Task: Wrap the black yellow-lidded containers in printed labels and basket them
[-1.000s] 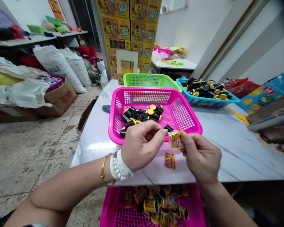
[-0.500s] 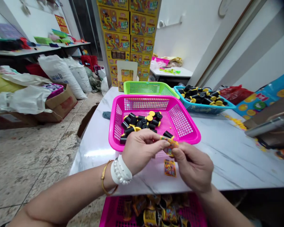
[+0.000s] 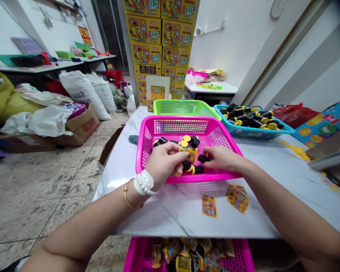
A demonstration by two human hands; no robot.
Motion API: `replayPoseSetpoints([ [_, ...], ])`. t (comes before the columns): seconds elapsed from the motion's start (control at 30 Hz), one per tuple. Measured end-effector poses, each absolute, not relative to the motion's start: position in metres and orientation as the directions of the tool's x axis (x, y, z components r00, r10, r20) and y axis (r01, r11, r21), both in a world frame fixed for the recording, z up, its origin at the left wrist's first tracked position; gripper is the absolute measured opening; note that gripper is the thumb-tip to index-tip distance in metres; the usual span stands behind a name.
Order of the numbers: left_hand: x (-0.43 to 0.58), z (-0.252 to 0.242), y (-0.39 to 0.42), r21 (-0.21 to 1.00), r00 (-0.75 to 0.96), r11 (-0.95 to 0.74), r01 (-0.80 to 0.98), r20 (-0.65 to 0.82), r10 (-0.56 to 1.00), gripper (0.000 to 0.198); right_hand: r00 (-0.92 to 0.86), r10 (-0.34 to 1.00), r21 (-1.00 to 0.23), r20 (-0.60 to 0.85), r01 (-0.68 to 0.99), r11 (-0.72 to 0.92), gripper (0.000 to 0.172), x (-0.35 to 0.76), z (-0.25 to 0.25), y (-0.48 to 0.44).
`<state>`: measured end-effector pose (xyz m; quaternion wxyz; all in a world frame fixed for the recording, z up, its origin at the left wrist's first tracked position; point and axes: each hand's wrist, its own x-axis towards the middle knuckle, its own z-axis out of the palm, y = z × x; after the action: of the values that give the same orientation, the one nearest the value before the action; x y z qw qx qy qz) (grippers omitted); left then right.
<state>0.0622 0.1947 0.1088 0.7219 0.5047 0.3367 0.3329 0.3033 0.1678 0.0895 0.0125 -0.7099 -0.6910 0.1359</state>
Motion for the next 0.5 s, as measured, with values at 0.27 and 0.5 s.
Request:
replayPoseSetpoints([
  [0.27,0.065,0.11,0.202,0.847,0.604,0.501,-0.176,-0.309,0.735,0.016,-0.1,0.977,-0.908,0.19,0.362,0.213,0.042,0.292,0.112,0.114],
  [0.5,0.066,0.108,0.201,0.801,0.66,0.555,-0.225,-0.294,0.691,0.019,-0.067,0.993,-0.986,0.096,0.133,0.104,0.062,0.267,0.108,0.11],
])
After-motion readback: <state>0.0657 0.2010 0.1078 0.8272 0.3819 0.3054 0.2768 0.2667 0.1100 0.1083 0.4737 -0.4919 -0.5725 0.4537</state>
